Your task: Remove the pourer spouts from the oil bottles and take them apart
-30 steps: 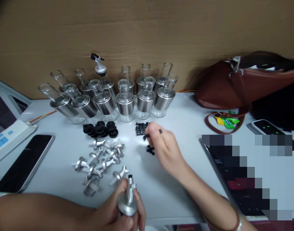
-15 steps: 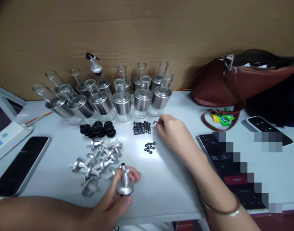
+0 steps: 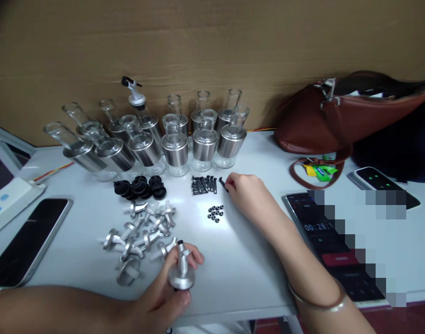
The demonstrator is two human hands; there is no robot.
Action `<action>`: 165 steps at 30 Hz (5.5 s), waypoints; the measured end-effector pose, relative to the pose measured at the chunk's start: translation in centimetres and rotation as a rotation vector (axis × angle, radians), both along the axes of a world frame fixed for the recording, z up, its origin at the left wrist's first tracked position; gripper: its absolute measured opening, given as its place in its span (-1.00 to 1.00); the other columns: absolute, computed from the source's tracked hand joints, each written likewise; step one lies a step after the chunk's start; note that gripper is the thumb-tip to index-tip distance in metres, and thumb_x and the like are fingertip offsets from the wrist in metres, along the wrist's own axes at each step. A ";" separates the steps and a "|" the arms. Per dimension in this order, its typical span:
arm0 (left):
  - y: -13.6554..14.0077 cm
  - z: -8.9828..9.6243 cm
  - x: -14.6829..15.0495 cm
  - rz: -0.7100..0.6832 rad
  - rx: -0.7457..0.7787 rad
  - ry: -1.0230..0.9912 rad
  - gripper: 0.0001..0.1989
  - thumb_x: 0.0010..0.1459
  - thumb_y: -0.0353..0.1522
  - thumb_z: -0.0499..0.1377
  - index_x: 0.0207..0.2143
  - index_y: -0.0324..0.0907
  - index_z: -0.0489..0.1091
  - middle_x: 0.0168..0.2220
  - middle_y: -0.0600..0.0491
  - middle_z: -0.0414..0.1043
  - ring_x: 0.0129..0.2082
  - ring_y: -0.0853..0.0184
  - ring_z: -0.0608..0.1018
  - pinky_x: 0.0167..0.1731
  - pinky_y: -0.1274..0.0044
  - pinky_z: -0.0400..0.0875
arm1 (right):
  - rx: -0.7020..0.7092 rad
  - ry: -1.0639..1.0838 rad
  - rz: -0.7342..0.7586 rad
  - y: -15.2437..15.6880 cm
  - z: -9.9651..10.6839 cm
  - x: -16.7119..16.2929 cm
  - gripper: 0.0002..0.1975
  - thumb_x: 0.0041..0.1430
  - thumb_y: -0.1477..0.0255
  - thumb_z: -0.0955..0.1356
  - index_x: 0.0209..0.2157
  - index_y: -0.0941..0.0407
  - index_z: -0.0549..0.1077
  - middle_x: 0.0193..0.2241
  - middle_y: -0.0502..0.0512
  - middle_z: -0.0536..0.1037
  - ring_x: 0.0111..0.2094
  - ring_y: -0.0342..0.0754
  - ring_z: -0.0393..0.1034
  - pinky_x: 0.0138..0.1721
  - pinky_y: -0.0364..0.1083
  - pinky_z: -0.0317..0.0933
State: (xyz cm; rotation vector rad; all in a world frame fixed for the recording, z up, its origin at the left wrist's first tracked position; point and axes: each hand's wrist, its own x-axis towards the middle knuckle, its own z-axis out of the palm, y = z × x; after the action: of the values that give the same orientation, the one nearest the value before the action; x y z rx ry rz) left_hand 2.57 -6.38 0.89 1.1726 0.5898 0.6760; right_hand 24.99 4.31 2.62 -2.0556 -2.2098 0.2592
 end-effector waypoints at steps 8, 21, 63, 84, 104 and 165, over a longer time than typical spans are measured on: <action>0.4 0.6 -0.2 -0.056 0.012 0.013 -0.75 0.24 -0.18 0.03 -0.18 -0.13 0.07 -0.27 0.04 0.05 -0.27 0.29 0.17 -0.17 0.41 0.15 | 0.028 0.092 0.036 -0.3 0.6 -1.0 -0.74 0.20 0.50 0.24 -0.30 0.12 0.58 -0.37 0.14 0.67 -0.37 0.05 0.52 -0.34 -0.09 0.24; 0.0 -0.1 -0.1 -0.022 0.032 0.017 -0.63 0.29 -0.03 -0.05 -0.16 -0.15 0.13 -0.21 0.01 0.11 -0.19 0.26 0.23 -0.09 0.36 0.18 | -0.174 0.715 0.243 -1.4 2.9 -2.0 -0.71 0.25 0.23 0.27 -0.36 0.14 0.49 -0.47 0.05 0.56 -0.44 -0.08 0.41 -0.42 -0.14 0.24; 0.3 1.0 0.0 -0.135 -0.171 -0.005 -0.67 0.23 -0.10 0.08 -0.31 -0.14 0.08 -0.42 0.12 0.14 -0.46 0.41 0.18 -0.46 0.52 0.10 | -0.044 0.552 0.141 -1.1 3.0 -0.4 -0.79 0.25 0.29 0.26 -0.32 0.10 0.46 -0.45 0.08 0.60 -0.43 -0.06 0.44 -0.35 -0.10 0.24; 0.4 1.5 0.1 -0.153 -0.208 0.012 -0.74 0.21 -0.21 0.09 -0.29 -0.12 0.04 -0.40 0.14 0.06 -0.46 0.42 0.12 -0.45 0.53 0.08 | -0.532 0.320 0.170 -1.3 1.9 0.6 -0.81 0.00 0.53 0.31 -0.28 0.13 0.43 -0.46 0.03 0.52 -0.43 -0.06 0.39 -0.38 -0.12 0.22; 0.8 1.9 0.1 -0.126 -0.173 0.053 -0.85 0.13 -0.42 0.06 -0.29 -0.13 0.07 -0.38 0.14 0.04 -0.44 0.42 0.12 -0.42 0.53 0.07 | -0.426 0.305 0.233 -1.8 1.5 -0.3 -0.62 -0.06 0.41 0.46 -0.18 0.11 0.35 -0.25 0.06 0.39 -0.34 -0.07 0.28 -0.32 -0.13 0.17; 1.2 2.5 0.0 -0.215 -0.161 0.186 -0.79 0.14 -0.31 0.08 -0.31 -0.10 0.03 -0.37 0.12 0.06 -0.41 0.38 0.15 -0.40 0.50 0.13 | -0.553 0.400 0.447 -2.4 2.8 -0.6 -0.72 0.02 0.43 0.45 -0.16 0.06 0.51 -0.08 0.11 0.38 -0.08 0.05 0.36 0.00 -0.01 0.22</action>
State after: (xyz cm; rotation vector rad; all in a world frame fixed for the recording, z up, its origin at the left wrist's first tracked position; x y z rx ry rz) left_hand 2.57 -5.21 3.43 1.1349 0.6500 0.3322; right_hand 24.35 1.90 5.44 -1.4585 -2.4685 1.3205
